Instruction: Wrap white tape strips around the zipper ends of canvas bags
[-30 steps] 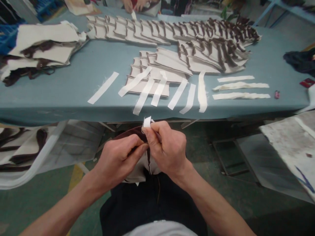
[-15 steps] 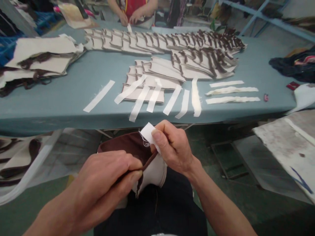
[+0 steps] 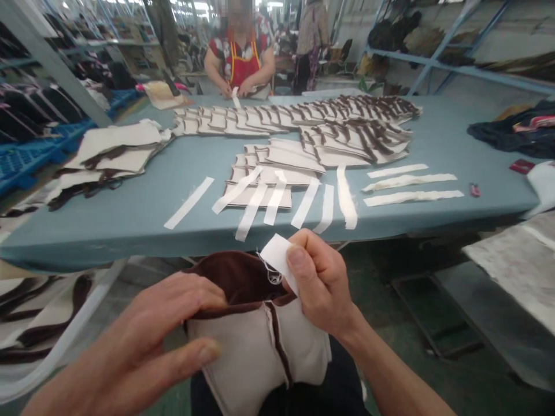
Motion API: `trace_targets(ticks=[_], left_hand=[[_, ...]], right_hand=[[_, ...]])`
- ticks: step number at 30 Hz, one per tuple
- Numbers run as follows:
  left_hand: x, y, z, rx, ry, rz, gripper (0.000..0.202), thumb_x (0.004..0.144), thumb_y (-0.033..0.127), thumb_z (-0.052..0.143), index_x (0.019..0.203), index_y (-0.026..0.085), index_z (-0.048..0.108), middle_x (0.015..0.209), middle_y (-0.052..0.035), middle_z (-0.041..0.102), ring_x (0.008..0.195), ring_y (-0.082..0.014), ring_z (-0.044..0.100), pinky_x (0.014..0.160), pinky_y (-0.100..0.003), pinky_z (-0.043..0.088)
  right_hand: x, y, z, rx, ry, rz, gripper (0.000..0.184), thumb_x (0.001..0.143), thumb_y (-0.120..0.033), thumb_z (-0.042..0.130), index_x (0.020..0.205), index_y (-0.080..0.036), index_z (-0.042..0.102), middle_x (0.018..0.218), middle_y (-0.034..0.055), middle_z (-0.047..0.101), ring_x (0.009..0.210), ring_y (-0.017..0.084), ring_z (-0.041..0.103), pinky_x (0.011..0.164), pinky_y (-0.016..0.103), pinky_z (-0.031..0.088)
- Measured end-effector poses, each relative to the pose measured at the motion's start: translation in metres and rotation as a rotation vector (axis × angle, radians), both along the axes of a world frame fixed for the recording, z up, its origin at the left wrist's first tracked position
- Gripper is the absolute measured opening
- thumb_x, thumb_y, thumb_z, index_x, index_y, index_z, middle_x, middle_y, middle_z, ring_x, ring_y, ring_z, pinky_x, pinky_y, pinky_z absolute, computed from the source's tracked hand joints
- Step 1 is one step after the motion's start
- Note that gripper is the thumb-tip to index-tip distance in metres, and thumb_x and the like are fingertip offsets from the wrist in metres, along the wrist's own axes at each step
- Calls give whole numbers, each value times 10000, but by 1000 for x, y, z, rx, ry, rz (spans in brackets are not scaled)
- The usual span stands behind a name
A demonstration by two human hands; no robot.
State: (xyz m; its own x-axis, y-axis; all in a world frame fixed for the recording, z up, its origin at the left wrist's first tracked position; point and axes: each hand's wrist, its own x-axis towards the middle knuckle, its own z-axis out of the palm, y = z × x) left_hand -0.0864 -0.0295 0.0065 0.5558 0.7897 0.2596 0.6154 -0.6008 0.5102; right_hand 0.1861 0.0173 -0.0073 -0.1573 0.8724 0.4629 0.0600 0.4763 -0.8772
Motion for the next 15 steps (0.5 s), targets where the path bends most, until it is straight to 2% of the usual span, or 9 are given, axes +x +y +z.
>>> trace_targets(ticks=[2, 5, 8, 11, 15], left_hand=[[24, 9, 21, -23, 25, -56, 286, 957, 504, 695, 1151, 299, 742, 1265, -59, 749, 1172, -254, 688, 991, -325, 566], [48, 19, 40, -21, -41, -140, 335, 925, 526, 746, 1126, 259, 725, 1138, -50, 786, 1079, -222, 709, 949, -296, 561], [62, 26, 41, -69, -124, -141, 281, 925, 500, 760, 1017, 239, 713, 959, 11, 787, 902, -163, 705, 817, -239, 535], [72, 30, 35, -124, -203, -122, 177, 970, 361, 723, 867, 225, 676, 813, 65, 734, 740, -102, 642, 709, -197, 473], [78, 27, 32, -130, -214, -47, 158, 918, 168, 668, 771, 206, 623, 716, 82, 640, 670, -79, 572, 668, -184, 430]], right_hand=[[-2, -1, 9, 19, -29, -4, 306, 1046, -323, 505, 755, -234, 469, 580, -71, 467, 478, 91, 427, 467, 238, 346], [-3, 0, 16, 62, -59, -14, 296, 1031, -297, 512, 746, -230, 467, 583, -72, 455, 489, 87, 422, 465, 231, 335], [-4, -1, 19, 90, -60, -4, 286, 1025, -286, 522, 750, -227, 472, 584, -76, 455, 491, 82, 420, 458, 222, 326], [-3, -2, 18, 94, -56, -13, 286, 1028, -287, 519, 752, -225, 477, 585, -77, 465, 489, 80, 418, 458, 218, 327], [-2, -1, 16, 57, -75, -42, 298, 1028, -320, 512, 748, -228, 471, 588, -70, 462, 501, 89, 418, 472, 224, 339]])
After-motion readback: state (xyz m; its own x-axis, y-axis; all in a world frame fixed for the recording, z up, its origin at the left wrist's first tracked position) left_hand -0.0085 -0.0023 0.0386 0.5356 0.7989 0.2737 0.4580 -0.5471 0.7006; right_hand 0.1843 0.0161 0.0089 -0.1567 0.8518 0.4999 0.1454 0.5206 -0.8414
